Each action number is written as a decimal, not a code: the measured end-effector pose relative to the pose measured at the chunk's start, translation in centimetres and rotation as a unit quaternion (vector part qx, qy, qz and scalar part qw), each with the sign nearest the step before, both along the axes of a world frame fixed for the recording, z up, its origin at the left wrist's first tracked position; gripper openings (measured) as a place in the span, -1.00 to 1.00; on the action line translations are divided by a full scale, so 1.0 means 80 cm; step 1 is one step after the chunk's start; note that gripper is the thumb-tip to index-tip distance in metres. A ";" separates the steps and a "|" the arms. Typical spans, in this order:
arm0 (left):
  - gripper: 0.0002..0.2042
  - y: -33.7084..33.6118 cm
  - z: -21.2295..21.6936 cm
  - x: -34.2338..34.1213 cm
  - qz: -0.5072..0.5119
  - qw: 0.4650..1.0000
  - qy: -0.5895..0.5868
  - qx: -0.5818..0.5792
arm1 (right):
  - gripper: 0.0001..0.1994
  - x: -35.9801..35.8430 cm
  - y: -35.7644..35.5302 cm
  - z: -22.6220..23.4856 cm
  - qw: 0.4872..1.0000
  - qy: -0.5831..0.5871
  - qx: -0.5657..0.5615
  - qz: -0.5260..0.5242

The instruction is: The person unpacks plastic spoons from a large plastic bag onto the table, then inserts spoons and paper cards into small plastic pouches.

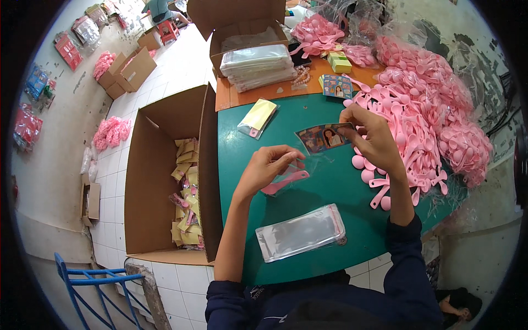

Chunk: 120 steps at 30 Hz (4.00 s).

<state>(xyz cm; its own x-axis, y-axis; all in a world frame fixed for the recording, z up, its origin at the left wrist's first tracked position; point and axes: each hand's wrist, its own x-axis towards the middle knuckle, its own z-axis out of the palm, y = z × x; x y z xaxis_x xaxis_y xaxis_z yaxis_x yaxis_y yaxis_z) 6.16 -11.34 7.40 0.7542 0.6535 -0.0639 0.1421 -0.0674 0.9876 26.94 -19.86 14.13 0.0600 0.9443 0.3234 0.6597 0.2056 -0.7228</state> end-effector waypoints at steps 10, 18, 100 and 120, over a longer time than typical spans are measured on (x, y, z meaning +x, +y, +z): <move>-0.75 0.002 -0.002 -0.002 0.010 1.000 -0.006 0.007 | -0.88 -0.008 -0.001 -0.001 0.999 -0.021 -0.016 0.041; -0.76 -0.010 0.005 0.009 -0.016 1.000 0.004 0.020 | -0.81 -0.004 0.004 -0.023 0.985 -0.098 -0.049 0.137; -0.77 -0.017 -0.052 0.005 0.050 0.978 -0.038 -0.199 | -0.70 0.258 -0.102 -0.054 0.849 -0.416 -0.047 -0.321; -0.85 -0.020 -0.052 0.004 0.054 0.998 -0.001 0.041 | -0.89 -0.012 0.007 -0.138 0.995 0.069 0.007 0.076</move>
<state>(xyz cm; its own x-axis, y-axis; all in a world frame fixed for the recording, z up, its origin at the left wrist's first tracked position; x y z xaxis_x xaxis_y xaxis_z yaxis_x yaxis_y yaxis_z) 6.44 -12.92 3.27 0.6792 0.7340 -0.0049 0.1506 -0.1329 0.9796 25.94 -19.29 3.12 -0.0380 0.9415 0.3348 0.5143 0.3057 -0.8013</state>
